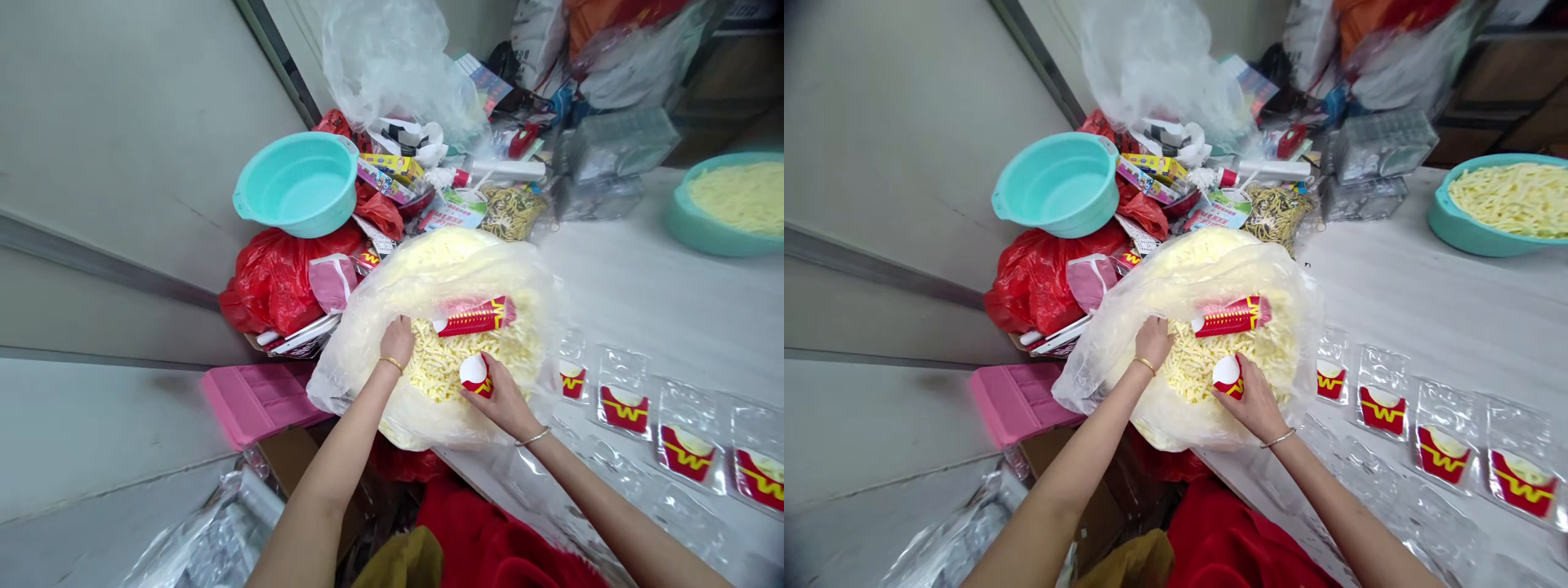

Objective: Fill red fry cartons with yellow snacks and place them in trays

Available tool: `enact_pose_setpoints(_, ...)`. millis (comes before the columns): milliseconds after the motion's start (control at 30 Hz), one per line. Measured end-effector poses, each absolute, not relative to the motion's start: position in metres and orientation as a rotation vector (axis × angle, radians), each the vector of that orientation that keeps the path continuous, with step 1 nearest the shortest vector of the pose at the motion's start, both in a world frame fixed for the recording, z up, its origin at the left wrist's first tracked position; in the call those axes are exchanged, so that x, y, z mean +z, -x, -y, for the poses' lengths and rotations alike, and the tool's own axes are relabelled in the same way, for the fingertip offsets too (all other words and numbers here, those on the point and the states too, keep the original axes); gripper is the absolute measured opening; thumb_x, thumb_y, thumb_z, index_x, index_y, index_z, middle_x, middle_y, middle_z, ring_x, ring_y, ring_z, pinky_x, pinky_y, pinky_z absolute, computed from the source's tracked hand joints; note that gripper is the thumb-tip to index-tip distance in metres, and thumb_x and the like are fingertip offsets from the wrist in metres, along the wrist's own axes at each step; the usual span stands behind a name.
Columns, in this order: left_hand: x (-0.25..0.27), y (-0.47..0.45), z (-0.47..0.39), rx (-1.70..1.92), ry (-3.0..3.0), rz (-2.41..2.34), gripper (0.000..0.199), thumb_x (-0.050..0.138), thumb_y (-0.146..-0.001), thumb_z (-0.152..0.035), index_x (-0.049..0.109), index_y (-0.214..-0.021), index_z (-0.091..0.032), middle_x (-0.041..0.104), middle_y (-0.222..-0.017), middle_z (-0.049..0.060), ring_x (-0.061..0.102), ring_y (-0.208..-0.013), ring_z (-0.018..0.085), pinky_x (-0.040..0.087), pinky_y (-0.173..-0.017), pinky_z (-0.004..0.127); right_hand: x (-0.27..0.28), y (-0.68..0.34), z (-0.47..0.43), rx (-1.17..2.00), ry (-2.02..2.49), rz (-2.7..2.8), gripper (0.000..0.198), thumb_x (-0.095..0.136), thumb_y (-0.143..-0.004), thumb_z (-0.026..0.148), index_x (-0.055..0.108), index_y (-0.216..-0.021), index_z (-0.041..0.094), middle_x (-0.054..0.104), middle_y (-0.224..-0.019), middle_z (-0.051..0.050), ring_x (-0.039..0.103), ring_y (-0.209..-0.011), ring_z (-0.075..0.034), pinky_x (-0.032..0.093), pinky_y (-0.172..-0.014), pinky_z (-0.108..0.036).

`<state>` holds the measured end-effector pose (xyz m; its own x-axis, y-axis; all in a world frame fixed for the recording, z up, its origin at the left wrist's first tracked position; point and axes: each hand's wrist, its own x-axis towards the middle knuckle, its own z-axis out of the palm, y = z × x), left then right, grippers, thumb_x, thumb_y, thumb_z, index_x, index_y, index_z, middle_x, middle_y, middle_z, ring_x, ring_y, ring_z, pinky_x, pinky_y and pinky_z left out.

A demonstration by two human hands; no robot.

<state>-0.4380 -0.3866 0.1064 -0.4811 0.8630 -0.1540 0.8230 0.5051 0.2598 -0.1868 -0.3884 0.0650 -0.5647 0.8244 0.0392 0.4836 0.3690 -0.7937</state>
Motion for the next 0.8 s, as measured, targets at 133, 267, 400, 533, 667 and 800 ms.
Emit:
enact_pose_setpoints(133, 0.105, 0.440, 0.380, 0.574, -1.104, -2.413, 0.012, 0.056, -0.073, -0.006, 0.060, -0.080, -0.015, 0.060, -0.090, 0.011, 0.055, -0.102, 0.026, 0.041, -0.089, 0.034, 0.064, 0.185, 0.391, 1.057, 1.097, 2.242, 0.082, 0.059, -0.077, 0.059, 0.030, -0.140, 0.016, 0.052, -0.126, -0.017, 0.052, -0.114, -0.032, 0.044, -0.095, -0.049)
enact_pose_setpoints(267, 0.113, 0.448, 0.385, 0.745, -1.004, -2.307, 0.006, 0.054, -0.074, -0.010, 0.056, -0.075, -0.016, 0.056, -0.071, 0.002, 0.057, -0.078, 0.017, 0.044, -0.076, 0.027, 0.064, 0.181, 0.395, 1.059, 1.101, 2.255, 0.081, 0.059, -0.078, 0.057, 0.028, -0.140, 0.016, 0.051, -0.126, -0.017, 0.051, -0.115, -0.032, 0.044, -0.096, -0.049)
enact_pose_setpoints(400, 0.128, 0.443, 0.401, 0.931, -0.907, -2.115, 0.004, 0.051, -0.076, -0.019, 0.052, -0.079, -0.016, 0.051, -0.065, -0.003, 0.050, -0.059, 0.009, 0.044, -0.060, 0.022, 0.068, 0.186, 0.396, 1.045, 1.097, 2.276, 0.080, 0.062, -0.077, 0.055, 0.029, -0.139, 0.015, 0.052, -0.124, -0.017, 0.052, -0.113, -0.031, 0.044, -0.095, -0.048)
enact_pose_setpoints(533, 0.141, 0.421, 0.421, 1.240, -0.635, -1.581, 0.017, 0.061, -0.070, -0.027, 0.053, -0.081, -0.017, 0.051, -0.069, -0.003, 0.045, -0.054, 0.005, 0.041, -0.054, 0.019, 0.075, 0.203, 0.399, 0.997, 1.049, 2.306, 0.079, 0.063, -0.077, 0.050, 0.029, -0.139, 0.016, 0.053, -0.120, -0.017, 0.053, -0.110, -0.032, 0.045, -0.093, -0.049)
enact_pose_setpoints(667, 0.143, 0.403, 0.432, 1.264, -0.529, -1.383, 0.022, 0.064, -0.068, -0.030, 0.056, -0.084, -0.017, 0.054, -0.075, -0.001, 0.043, -0.055, 0.005, 0.039, -0.052, 0.018, 0.082, 0.221, 0.402, 1.022, 0.988, 2.275, 0.078, 0.065, -0.077, 0.046, 0.028, -0.139, 0.015, 0.051, -0.124, -0.016, 0.050, -0.113, -0.031, 0.043, -0.097, -0.047)
enact_pose_setpoints(800, 0.137, 0.397, 0.434, 1.207, -0.676, -1.423, 0.023, 0.067, -0.067, -0.027, 0.053, -0.082, -0.016, 0.053, -0.070, -0.003, 0.044, -0.054, 0.005, 0.039, -0.053, 0.018, 0.093, 0.229, 0.401, 1.079, 0.938, 2.198, 0.070, 0.064, -0.079, 0.039, 0.030, -0.137, 0.017, 0.051, -0.122, -0.015, 0.049, -0.113, -0.030, 0.042, -0.098, -0.047)
